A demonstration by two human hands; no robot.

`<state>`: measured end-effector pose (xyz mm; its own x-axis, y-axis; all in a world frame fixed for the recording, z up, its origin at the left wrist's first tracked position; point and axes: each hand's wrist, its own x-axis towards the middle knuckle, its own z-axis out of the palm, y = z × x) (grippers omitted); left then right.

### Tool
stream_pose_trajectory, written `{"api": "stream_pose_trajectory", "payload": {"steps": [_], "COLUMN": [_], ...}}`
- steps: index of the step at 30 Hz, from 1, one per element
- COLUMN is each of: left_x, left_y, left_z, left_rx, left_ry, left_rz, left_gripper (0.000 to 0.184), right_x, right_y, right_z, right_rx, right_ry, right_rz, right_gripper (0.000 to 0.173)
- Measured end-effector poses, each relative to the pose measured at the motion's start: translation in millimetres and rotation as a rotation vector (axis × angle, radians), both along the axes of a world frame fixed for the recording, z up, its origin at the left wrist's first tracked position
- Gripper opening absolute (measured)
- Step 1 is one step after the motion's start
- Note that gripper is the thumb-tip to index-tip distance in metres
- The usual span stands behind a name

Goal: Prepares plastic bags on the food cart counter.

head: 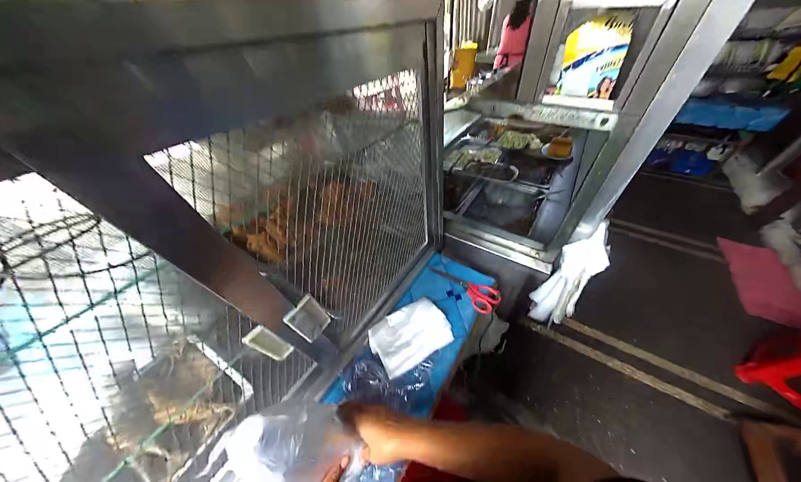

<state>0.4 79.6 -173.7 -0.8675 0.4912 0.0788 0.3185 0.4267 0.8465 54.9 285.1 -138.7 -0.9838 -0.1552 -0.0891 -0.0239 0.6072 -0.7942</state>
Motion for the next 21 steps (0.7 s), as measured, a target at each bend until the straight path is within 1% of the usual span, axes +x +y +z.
{"api": "stream_pose_trajectory", "payload": {"steps": [1, 3, 5, 6, 8, 10, 11, 12, 14, 15, 16, 17, 19, 21], "left_x": [0, -2, -8, -10, -15, -19, -20, -20, -17, -14, -10, -6, 5, 19], "left_y": [-1, -9, -22, -29, -43, -52, -54, -54, -51, -48, -45, -41, -30, -11], "left_z": [3, 18, 34, 41, 53, 75, 90, 107, 143, 163, 183, 201, 236, 268], "left_rx": [-0.065, -0.197, -0.322, -0.375, -0.414, -0.436, -0.441, -0.431, -0.371, -0.327, -0.267, -0.183, 0.012, 0.188], "left_ry": [-0.029, -0.06, -0.064, -0.057, -0.027, -0.028, -0.037, -0.03, 0.046, 0.084, 0.102, 0.114, 0.132, 0.124], "left_rz": [-0.014, -0.053, -0.104, -0.119, -0.124, -0.102, -0.077, -0.052, -0.045, -0.073, -0.12, -0.193, -0.407, -0.637], "left_gripper": [0.077, 0.076, 0.077, 0.08, 0.092, 0.103, 0.102, 0.094, 0.065, 0.051, 0.044, 0.043, 0.046, 0.057], "right_x": [5, 14, 20, 22, 22, 18, 16, 12, 3, -2, -7, -13, -22, -27], "right_y": [9, 28, 53, 68, 100, 128, 138, 146, 153, 154, 153, 151, 146, 142], "right_z": [5, 12, 25, 31, 36, 30, 24, 18, 7, 1, -5, -11, -21, -32], "right_rx": [0.016, 0.023, 0.051, 0.081, 0.161, 0.233, 0.262, 0.289, 0.352, 0.379, 0.404, 0.434, 0.496, 0.525], "right_ry": [-0.026, 0.005, 0.029, 0.029, 0.005, -0.004, 0.005, 0.012, 0.035, 0.052, 0.06, 0.055, 0.028, -0.017], "right_rz": [0.012, -0.039, -0.153, -0.228, -0.365, -0.456, -0.477, -0.48, -0.447, -0.416, -0.382, -0.346, -0.295, -0.287], "right_gripper": [0.079, 0.072, 0.058, 0.051, 0.043, 0.041, 0.039, 0.037, 0.033, 0.032, 0.032, 0.033, 0.035, 0.037]}}
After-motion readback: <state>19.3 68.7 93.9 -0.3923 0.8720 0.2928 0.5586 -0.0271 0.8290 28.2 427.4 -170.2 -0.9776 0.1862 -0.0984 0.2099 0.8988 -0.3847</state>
